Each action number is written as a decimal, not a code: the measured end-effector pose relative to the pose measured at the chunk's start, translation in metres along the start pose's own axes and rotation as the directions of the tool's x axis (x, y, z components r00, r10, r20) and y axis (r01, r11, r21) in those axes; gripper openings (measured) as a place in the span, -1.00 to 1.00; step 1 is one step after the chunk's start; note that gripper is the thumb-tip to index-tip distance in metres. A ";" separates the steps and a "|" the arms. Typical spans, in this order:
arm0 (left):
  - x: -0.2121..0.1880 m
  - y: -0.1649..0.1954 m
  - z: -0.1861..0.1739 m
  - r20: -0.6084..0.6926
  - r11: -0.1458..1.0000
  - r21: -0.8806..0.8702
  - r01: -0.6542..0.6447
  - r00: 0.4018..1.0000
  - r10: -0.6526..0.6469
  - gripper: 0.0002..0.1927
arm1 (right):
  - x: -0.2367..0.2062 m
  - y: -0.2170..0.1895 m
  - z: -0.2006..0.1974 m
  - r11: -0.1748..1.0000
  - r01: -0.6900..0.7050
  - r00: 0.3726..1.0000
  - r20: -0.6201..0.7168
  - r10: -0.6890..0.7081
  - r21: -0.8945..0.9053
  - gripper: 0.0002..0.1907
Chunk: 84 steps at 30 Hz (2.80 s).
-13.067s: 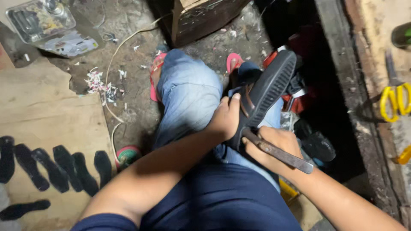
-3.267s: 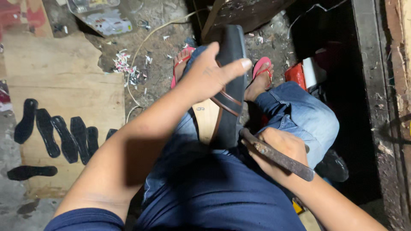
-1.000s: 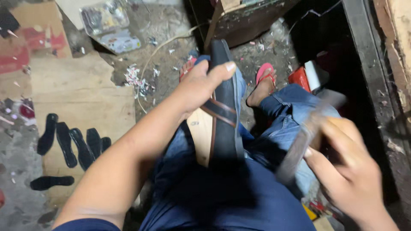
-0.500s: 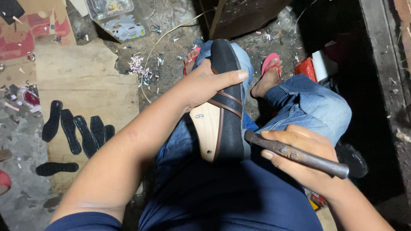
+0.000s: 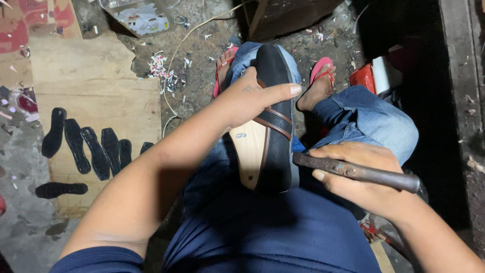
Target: The person sits on the floor and attaches a rubber sole to a shoe upper. They align the sole with the lasted upper, press the parts together, and repeatedly hammer along the sole edge with a cobbler's hammer to secure the bond, turning the shoe to work around it.
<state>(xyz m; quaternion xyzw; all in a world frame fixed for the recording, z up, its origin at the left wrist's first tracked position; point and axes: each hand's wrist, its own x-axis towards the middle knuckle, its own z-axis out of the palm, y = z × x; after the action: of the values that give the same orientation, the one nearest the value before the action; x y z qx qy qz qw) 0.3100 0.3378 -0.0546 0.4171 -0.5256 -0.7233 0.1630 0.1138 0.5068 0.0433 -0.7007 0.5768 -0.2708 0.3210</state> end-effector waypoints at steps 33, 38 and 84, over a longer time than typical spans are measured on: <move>0.000 0.003 -0.005 -0.002 0.994 -0.065 0.093 0.996 -0.093 0.14 | -0.002 0.015 -0.004 0.994 -0.081 0.996 0.030 0.079 0.072 -0.66; 0.001 0.004 0.001 -0.013 0.985 -0.130 0.115 0.993 -0.118 0.19 | 0.014 0.004 0.000 0.994 0.103 0.990 0.103 -0.098 -0.045 -0.74; 0.036 0.005 0.007 0.024 0.985 -0.028 -0.171 0.985 0.171 -0.28 | -0.007 0.053 0.014 0.704 -0.446 0.842 -0.008 0.540 0.553 -0.71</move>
<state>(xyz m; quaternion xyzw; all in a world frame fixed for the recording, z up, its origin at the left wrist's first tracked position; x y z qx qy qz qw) 0.2822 0.3158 -0.0655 0.3587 -0.5521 -0.7189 0.2229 0.0894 0.5087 -0.0064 -0.3775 0.6706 -0.3815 0.5121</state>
